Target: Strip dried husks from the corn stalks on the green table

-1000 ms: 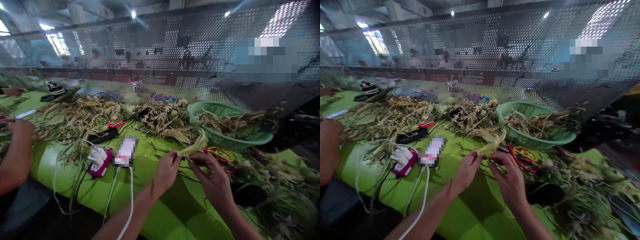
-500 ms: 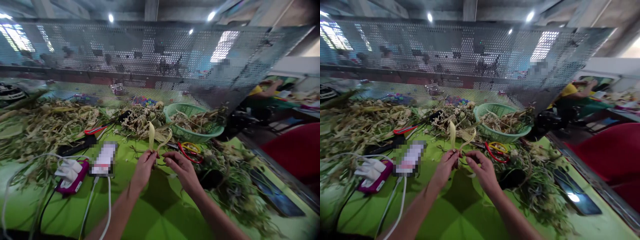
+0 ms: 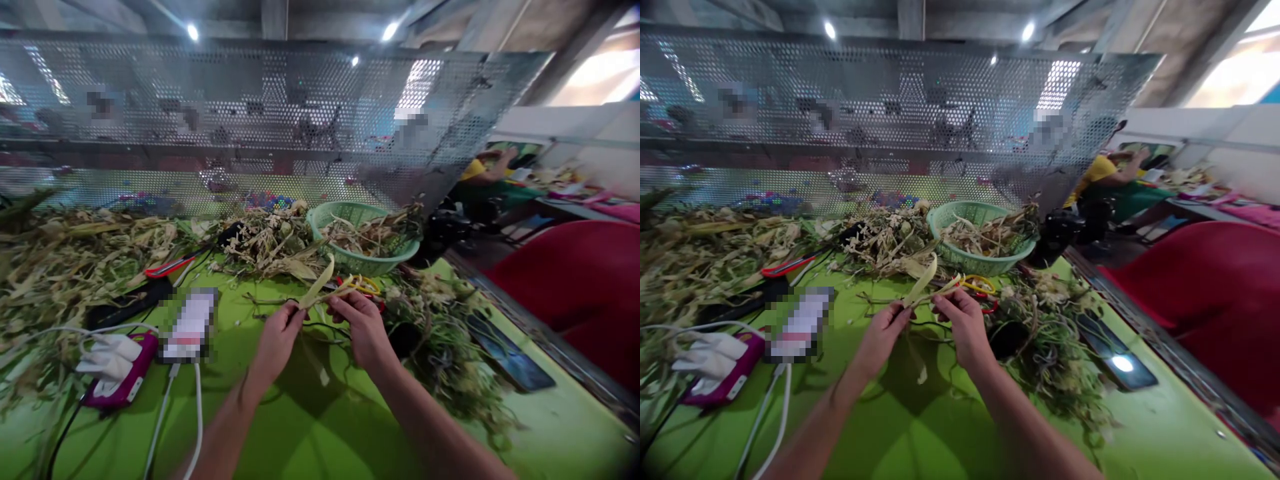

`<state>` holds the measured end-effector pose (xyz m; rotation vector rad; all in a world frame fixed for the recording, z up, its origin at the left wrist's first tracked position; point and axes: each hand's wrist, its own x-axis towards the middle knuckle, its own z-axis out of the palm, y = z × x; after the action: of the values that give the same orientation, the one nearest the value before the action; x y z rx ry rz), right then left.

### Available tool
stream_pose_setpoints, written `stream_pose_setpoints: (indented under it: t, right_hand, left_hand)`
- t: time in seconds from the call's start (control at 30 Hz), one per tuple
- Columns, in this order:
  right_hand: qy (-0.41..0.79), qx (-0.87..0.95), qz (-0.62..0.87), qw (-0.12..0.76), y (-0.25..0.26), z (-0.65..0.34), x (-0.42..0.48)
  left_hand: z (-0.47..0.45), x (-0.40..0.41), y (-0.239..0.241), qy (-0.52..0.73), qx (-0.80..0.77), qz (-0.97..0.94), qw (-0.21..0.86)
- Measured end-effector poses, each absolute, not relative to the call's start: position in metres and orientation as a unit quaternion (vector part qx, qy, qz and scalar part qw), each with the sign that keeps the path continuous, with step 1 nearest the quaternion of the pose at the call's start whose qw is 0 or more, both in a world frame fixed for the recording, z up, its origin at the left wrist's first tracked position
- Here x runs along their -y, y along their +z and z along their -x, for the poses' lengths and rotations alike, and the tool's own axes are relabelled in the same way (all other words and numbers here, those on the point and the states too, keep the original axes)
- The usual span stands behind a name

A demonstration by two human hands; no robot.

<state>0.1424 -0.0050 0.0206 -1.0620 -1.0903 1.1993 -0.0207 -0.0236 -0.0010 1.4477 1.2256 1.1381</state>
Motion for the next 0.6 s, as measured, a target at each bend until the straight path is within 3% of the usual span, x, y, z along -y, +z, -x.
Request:
stream_pose_setpoints:
  t: [0.33, 0.6]
  right_hand:
    - [0.339, 0.56, 0.463, 0.598, 0.0291, -0.1416, 0.013]
    - [0.461, 0.533, 0.428, 0.566, 0.0294, -0.1398, 0.0096]
  left_hand:
    - [0.0179, 0.0225, -0.0051, 0.359, -0.565, -0.646, 0.367]
    - [0.0201, 0.0241, 0.0033, 0.397, -0.483, -0.623, 0.471]
